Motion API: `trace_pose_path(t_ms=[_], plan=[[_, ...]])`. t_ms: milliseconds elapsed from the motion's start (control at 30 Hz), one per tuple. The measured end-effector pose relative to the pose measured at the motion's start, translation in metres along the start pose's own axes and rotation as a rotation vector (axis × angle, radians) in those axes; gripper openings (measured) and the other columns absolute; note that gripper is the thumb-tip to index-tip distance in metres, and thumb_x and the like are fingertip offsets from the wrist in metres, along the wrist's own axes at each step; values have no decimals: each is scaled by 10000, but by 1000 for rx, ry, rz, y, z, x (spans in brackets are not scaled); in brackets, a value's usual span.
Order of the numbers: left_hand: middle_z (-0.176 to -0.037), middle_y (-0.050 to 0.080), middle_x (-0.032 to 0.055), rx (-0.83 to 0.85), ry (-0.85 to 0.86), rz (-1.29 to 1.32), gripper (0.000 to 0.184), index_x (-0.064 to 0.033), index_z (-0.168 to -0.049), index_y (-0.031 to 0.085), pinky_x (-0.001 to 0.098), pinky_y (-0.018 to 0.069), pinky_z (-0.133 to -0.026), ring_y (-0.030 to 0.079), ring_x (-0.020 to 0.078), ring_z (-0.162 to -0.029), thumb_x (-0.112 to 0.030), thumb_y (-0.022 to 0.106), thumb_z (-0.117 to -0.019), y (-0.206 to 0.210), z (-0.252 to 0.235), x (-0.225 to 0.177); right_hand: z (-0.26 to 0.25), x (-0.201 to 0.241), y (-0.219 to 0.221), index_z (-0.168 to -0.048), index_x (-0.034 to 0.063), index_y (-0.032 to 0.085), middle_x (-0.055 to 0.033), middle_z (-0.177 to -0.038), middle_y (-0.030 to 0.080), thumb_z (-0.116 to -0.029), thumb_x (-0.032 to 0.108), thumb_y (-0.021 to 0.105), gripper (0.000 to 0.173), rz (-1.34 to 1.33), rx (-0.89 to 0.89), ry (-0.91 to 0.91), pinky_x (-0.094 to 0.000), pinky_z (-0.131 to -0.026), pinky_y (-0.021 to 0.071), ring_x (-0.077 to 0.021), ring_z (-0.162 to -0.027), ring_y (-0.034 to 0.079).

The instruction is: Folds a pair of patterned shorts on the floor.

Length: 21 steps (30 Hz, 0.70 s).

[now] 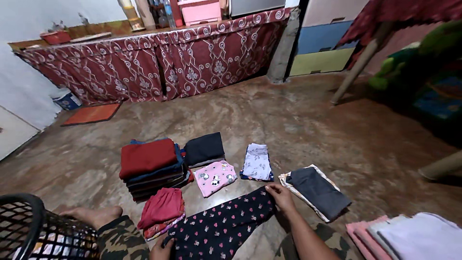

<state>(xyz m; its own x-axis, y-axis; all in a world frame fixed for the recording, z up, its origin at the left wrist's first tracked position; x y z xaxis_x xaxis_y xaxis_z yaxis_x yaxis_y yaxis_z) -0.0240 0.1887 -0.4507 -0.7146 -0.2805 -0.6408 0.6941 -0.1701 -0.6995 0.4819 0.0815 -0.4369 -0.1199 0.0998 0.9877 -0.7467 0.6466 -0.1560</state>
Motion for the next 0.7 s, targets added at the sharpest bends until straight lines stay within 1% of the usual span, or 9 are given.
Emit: trace_pose_path(t_ms=[133, 200, 233, 333, 433, 533, 567, 667, 700], plan=[[-1223, 675, 250, 7, -10, 110, 327, 10, -1248, 675, 596, 470, -1036, 640, 388, -1171, -193, 663, -993, 0, 1, 1, 4, -3, 6, -1204, -43, 700, -191, -1178, 710, -976, 40, 653, 247, 66, 107, 100, -374, -974, 539, -216, -1065, 686], [-1233, 663, 259, 23, -18, 159, 333, 23, -1259, 658, 590, 472, -1029, 637, 385, -1164, -185, 657, -999, 2, 1, 0, 6, -9, 13, -1348, -13, 626, -205, -1298, 659, -980, 68, 669, 379, 108, 201, 215, -413, -1024, 513, -259, -1154, 656], [-1246, 654, 266, 40, -20, 179, 349, 30, -1274, 646, 590, 470, -1033, 629, 390, -1176, -186, 657, -1000, 5, 1, 1, 7, -13, 16, -1364, -3, 616, -208, -1300, 649, -958, 74, 699, 421, 156, 243, 237, -438, -1017, 514, -279, -1147, 650], [-1243, 656, 270, 108, -74, 200, 400, 35, -1298, 625, 588, 478, -1033, 633, 395, -1175, -205, 683, -984, 11, 1, 5, 6, -23, 23, -1209, -10, 669, -208, -1153, 672, -887, 59, 763, 343, 322, 283, 228, -489, -925, 541, -310, -1023, 663], [-1230, 657, 276, 147, -131, 186, 418, 39, -1317, 608, 586, 496, -1011, 642, 401, -1155, -170, 697, -967, 16, 2, 13, 5, -24, 24, -1116, -17, 712, -218, -1162, 675, -934, 144, 744, 245, 424, 288, 231, -514, -987, 510, -333, -1095, 650], [-1237, 658, 276, 145, -142, 166, 384, 26, -1329, 609, 594, 485, -1020, 642, 401, -1163, -228, 595, -1041, 17, 1, 16, 3, -18, 20, -1118, -30, 713, -218, -1257, 641, -952, 175, 733, 265, 360, 253, 213, -493, -1041, 483, -325, -1176, 615], [-1227, 662, 275, 144, -135, 157, 378, 25, -1321, 615, 596, 482, -1016, 644, 399, -1155, -244, 550, -1065, 17, 0, 16, 3, -16, 17, -1133, -43, 705, -212, -1252, 650, -949, 154, 733, 271, 266, 225, 233, -473, -1027, 495, -303, -1157, 626], [-1222, 661, 270, 133, -119, 172, 384, 23, -1309, 619, 589, 481, -1017, 643, 388, -1151, -267, 497, -1089, 18, -1, 17, 6, -26, 12, -1070, -34, 638, -140, -942, 670, -967, 53, 655, 136, -129, 153, 429, -381, -731, 559, -197, -791, 646], [-1233, 658, 269, 128, -115, 179, 389, 23, -1310, 619, 586, 477, -1027, 639, 387, -1161, -272, 494, -1090, 18, -1, 17, 8, -31, 12, -1079, -27, 621, -133, -903, 665, -982, 47, 620, 122, -230, 159, 492, -380, -700, 562, -194, -752, 642]])
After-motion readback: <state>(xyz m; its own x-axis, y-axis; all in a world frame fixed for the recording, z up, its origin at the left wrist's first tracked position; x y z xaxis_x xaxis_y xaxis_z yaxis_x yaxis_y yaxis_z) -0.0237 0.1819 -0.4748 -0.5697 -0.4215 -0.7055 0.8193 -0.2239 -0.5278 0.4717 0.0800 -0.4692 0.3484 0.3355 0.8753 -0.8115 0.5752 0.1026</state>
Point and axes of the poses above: each hand's wrist, its own z-axis away from the middle knuckle, its own y-axis out of the palm, x = y × z, the point moved 6 cm from there along -z, towards the middle knuckle
